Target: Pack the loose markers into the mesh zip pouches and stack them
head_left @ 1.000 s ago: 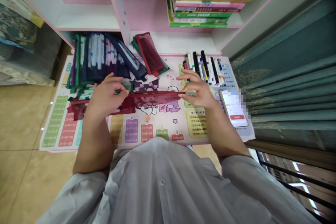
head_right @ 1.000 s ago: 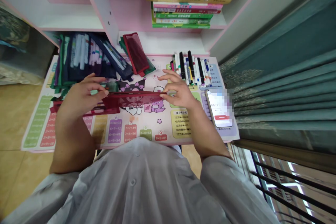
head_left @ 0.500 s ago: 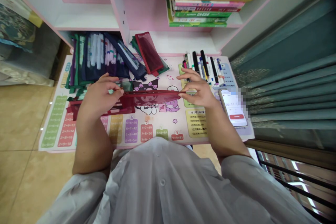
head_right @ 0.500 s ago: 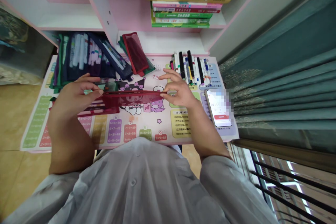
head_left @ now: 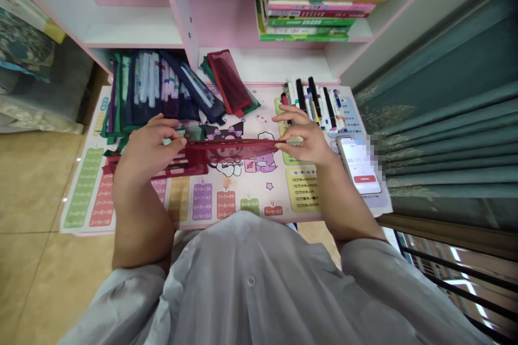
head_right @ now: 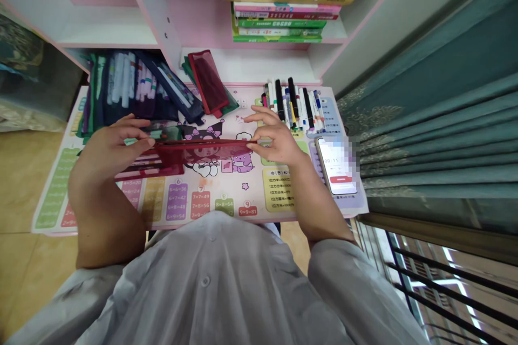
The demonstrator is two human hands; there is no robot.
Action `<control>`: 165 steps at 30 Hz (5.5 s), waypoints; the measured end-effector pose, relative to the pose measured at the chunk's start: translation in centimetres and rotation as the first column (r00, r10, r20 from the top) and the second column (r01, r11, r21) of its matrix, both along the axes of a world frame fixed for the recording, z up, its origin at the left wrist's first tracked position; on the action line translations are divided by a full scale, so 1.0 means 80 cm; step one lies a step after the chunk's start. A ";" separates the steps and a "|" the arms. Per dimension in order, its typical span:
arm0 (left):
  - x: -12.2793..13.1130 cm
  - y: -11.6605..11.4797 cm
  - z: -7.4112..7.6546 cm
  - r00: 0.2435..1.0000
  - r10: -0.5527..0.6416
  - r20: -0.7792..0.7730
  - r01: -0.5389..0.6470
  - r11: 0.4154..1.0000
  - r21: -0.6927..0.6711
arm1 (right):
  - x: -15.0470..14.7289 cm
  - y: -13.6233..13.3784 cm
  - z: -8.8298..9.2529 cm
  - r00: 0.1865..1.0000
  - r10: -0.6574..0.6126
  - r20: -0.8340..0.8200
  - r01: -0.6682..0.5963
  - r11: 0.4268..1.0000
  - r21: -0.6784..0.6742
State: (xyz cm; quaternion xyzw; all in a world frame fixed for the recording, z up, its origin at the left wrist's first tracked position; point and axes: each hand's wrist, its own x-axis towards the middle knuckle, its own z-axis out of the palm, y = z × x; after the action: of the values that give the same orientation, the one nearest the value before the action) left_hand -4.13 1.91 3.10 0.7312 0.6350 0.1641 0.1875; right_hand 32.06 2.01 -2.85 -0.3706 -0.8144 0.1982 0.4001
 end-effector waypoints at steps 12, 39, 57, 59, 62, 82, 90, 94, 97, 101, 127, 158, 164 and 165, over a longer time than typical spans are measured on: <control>-0.002 -0.005 0.009 1.000 0.000 0.026 0.000 1.000 -0.025 | -0.002 -0.001 0.002 1.000 -0.010 -0.006 0.010 0.998 -0.069; 0.060 -0.019 -0.005 0.871 -0.483 0.089 0.491 0.854 -0.174 | -0.020 -0.002 -0.004 0.998 0.041 -0.043 -0.046 0.990 -0.135; 0.125 -0.051 -0.056 0.970 -0.244 0.015 0.239 0.959 0.151 | -0.114 -0.036 -0.024 0.912 -0.410 -0.030 0.392 0.890 -0.234; 0.125 -0.052 -0.059 0.968 -0.252 -0.005 0.249 0.953 0.172 | -0.118 -0.037 -0.028 0.918 -0.397 -0.009 0.380 0.885 -0.270; 0.126 -0.055 -0.057 0.965 -0.259 -0.029 0.260 0.950 0.175 | -0.116 -0.035 -0.031 0.915 -0.404 0.015 0.386 0.862 -0.329; 0.136 -0.059 -0.057 0.976 -0.216 0.038 0.207 0.964 0.164 | -0.105 -0.037 -0.010 0.944 -0.328 0.028 0.284 0.770 -0.571; 0.133 -0.052 -0.063 0.975 -0.220 0.042 0.211 0.965 0.156 | -0.100 -0.032 -0.012 0.923 -0.339 0.184 0.385 0.801 -0.458; 0.127 -0.042 -0.064 0.984 -0.172 0.053 0.160 0.970 0.182 | -0.080 -0.022 -0.010 0.848 -0.494 0.193 0.528 0.819 -0.224; 0.125 -0.039 -0.065 0.985 -0.163 0.060 0.148 0.968 0.202 | -0.044 -0.005 -0.009 0.762 -0.626 0.164 0.645 0.755 -0.117; 0.125 -0.042 -0.065 0.987 -0.158 0.040 0.146 0.965 0.217 | 0.013 0.018 -0.014 0.427 -0.875 0.228 0.890 0.451 0.066; 0.125 -0.046 -0.061 0.987 -0.158 0.026 0.149 0.968 0.202 | 0.034 0.031 -0.015 0.296 -0.788 0.539 0.934 0.356 0.008; 0.126 -0.044 -0.057 0.990 -0.131 0.048 0.121 0.978 0.171 | -0.132 -0.070 0.029 0.867 -0.342 0.362 0.422 0.890 -0.170; 0.124 -0.043 -0.057 0.991 -0.127 0.047 0.118 0.979 0.168 | -0.136 -0.064 0.030 0.856 -0.307 0.416 0.404 0.899 -0.170; 0.125 -0.043 -0.056 0.991 -0.124 0.047 0.115 0.980 0.162 | -0.137 -0.062 0.030 0.850 -0.286 0.443 0.400 0.897 -0.187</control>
State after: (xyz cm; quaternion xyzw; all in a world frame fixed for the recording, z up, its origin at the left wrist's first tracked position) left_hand 5.84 -1.52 -1.42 0.7757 0.5691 0.2235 0.1561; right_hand 21.13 -2.95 -0.47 -0.5953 -0.7640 0.1517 0.1973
